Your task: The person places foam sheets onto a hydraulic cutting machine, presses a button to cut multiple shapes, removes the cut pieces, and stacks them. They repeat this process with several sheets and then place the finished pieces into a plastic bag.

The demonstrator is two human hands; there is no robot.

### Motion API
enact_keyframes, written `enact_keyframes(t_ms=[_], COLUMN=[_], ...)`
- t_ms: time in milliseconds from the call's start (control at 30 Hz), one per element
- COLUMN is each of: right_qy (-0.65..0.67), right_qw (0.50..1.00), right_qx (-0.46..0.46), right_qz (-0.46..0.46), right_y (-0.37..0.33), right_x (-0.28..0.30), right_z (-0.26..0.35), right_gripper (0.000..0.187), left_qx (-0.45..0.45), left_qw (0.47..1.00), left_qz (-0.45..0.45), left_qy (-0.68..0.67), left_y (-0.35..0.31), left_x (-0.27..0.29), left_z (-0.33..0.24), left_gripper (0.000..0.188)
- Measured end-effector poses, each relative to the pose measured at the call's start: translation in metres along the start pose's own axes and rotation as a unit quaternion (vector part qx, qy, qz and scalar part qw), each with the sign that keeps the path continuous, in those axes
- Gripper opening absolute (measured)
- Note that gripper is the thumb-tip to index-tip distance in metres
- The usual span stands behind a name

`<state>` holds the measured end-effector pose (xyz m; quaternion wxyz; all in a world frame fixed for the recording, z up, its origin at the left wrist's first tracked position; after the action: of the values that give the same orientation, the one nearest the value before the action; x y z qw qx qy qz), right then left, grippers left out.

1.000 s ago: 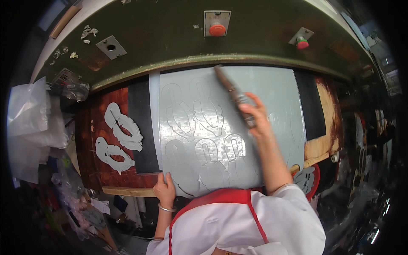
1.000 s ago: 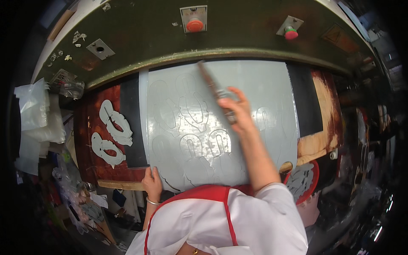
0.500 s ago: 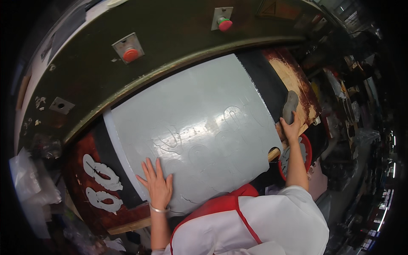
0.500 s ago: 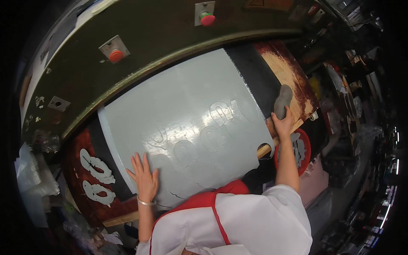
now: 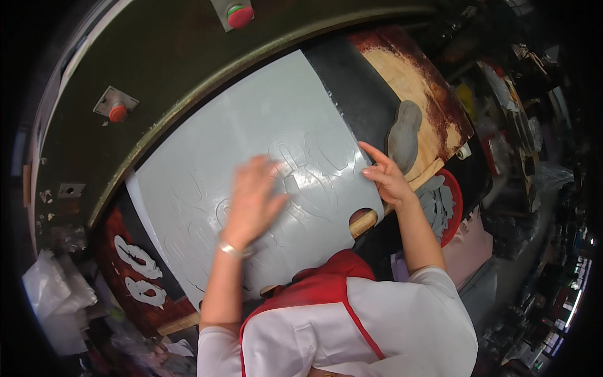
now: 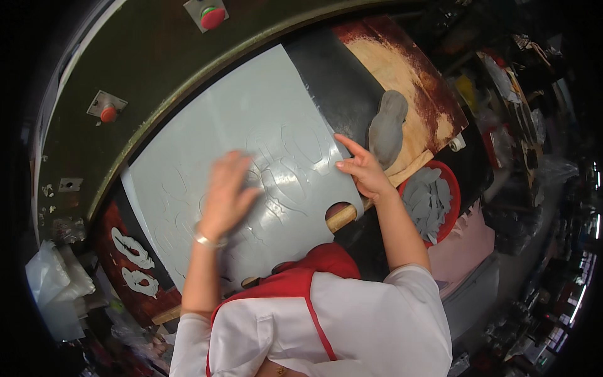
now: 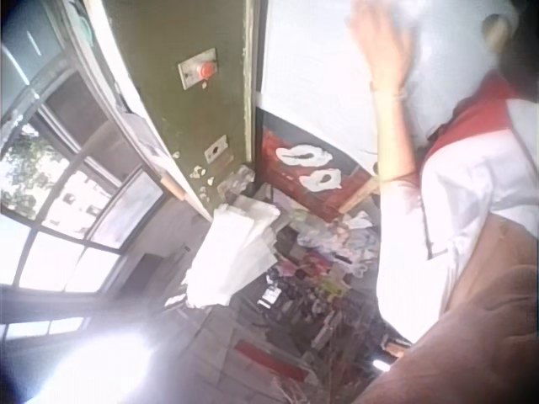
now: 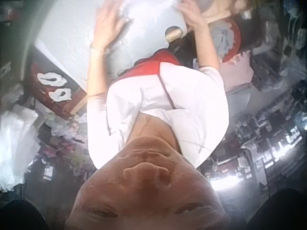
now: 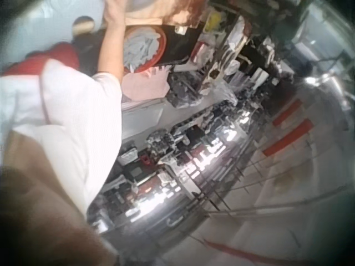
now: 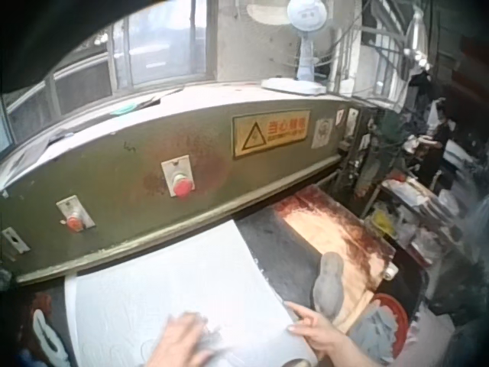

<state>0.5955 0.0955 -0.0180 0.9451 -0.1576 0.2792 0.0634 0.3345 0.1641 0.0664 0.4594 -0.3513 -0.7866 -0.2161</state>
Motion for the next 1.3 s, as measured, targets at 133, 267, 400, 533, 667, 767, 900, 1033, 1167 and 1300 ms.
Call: enact_keyframes(t_ms=[133, 267, 400, 533, 667, 767, 900, 1033, 1167, 1300], right_qy=[0.116, -0.024, -0.195, 0.015, 0.115, 0.058, 0.049, 0.159, 0.303, 0.422], right_qw=[0.986, 0.997, 0.977, 0.984, 0.965, 0.961, 0.956, 0.941, 0.892, 0.84], right_qx=[0.047, 0.071, -0.074, -0.155, -0.201, -0.227, -0.217, -0.186, -0.143, -0.11], right_qz=[0.108, 0.019, -0.039, 0.085, 0.122, 0.147, 0.189, 0.234, 0.303, 0.324], right_y=[0.019, 0.009, -0.015, -0.015, -0.003, 0.001, 0.004, 0.009, 0.014, 0.019], right_x=[-0.02, -0.013, 0.011, 0.011, 0.011, 0.013, 0.012, 0.006, -0.009, -0.031], right_z=[0.015, 0.018, -0.002, -0.029, -0.041, -0.044, -0.045, -0.045, -0.043, -0.042], right_gripper=[0.08, 0.066, 0.041, 0.029, 0.032, 0.038, 0.046, 0.058, 0.075, 0.084], left_qx=[-0.126, -0.039, 0.159, 0.027, 0.105, 0.021, -0.048, 0.008, -0.155, -0.141], left_qw=[0.99, 0.977, 0.87, 0.891, 0.808, 0.72, 0.764, 0.896, 0.971, 0.988], left_qz=[0.042, 0.012, -0.346, -0.334, -0.357, -0.516, -0.537, -0.413, -0.183, 0.004], left_qy=[-0.044, -0.211, -0.313, -0.308, -0.457, -0.464, -0.355, -0.162, -0.02, -0.06], left_y=[0.075, 0.105, 0.079, 0.059, 0.043, 0.023, -0.007, 0.004, 0.032, 0.036], left_x=[-0.052, -0.042, 0.08, 0.095, 0.045, 0.096, 0.163, 0.125, 0.014, -0.044], left_z=[-0.046, -0.015, 0.058, 0.024, 0.044, 0.092, 0.1, 0.047, -0.035, -0.038], left_gripper=[0.057, 0.043, 0.026, 0.03, 0.033, 0.04, 0.044, 0.038, 0.042, 0.057])
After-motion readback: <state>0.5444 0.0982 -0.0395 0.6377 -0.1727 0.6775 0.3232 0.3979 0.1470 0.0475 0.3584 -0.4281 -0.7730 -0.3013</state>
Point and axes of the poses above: each hand's wrist, its own y-axis towards the middle knuckle, its own x-axis out of the back of the hand, z = x × y, the point moved 7 cm from there along y, towards the middle knuckle, and after that the axes turned 12 degrees about z, right-handed, at the moved point
